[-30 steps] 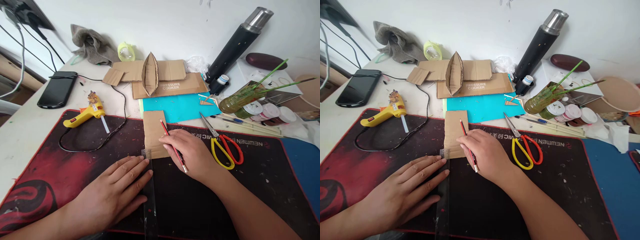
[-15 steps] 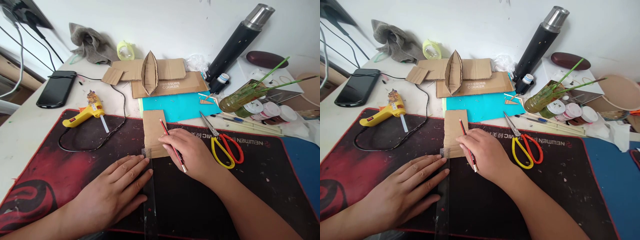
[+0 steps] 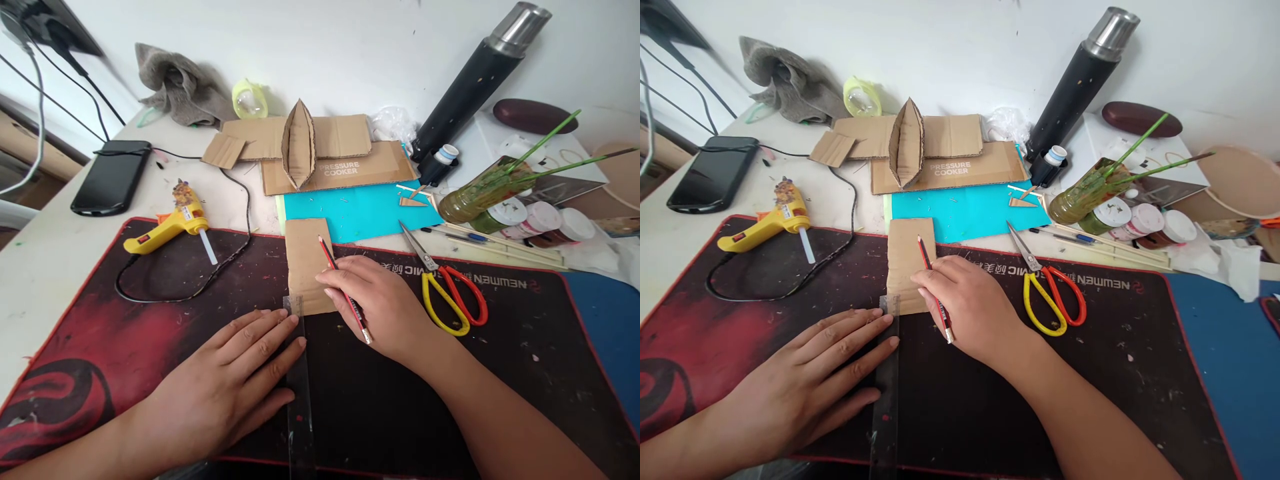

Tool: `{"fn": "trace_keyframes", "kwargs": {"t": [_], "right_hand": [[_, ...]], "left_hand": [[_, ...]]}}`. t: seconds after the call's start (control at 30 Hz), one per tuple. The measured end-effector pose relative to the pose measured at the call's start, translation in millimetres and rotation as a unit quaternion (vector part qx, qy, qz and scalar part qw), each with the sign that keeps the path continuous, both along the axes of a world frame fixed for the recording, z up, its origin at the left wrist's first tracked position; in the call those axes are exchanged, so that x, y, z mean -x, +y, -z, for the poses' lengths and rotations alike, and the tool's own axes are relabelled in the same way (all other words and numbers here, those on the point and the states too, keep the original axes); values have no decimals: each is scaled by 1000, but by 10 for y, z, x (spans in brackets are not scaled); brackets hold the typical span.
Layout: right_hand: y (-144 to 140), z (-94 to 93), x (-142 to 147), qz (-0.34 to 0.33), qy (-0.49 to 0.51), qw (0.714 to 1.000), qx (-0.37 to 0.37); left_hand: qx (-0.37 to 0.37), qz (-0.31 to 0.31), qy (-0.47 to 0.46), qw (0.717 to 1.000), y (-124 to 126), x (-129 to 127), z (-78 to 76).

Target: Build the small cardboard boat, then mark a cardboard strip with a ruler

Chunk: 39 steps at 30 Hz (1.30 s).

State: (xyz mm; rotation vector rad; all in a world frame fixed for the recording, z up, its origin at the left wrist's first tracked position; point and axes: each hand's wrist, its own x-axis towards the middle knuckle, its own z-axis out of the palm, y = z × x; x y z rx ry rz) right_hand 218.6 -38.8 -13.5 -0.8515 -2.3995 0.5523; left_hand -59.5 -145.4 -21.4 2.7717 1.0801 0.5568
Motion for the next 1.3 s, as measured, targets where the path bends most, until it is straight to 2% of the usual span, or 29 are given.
{"fn": "trace_keyframes", "kwargs": {"t": [0.4,0.6,0.67,0.77,0.87,0.97,1.1,1.3], "right_hand": [[4,12,13,-1,3,1000,-7],[-63,-19,47,-13,103,995,0],[-110,-82,64,-2,159,987,37],[-164,-179,69,18,230,961,152],[-174,-212,61,38,283,919,270],[-157,-187,66,49,328,880,341],[-148,-157,85,48,345,854,386],[-147,-161,92,111,296,860,399]], "left_hand": [[0,2,2,1000,0,-3,5],[-3,4,5,1000,10,-3,-6],[-2,4,4,1000,8,-4,-5],[-3,1,2,1000,7,-5,-6],[-6,1,5,1000,11,-4,-12],[-8,3,7,1000,16,-3,-15],[-10,1,4,1000,19,-5,-18],[-9,6,7,1000,25,6,-39]]}}
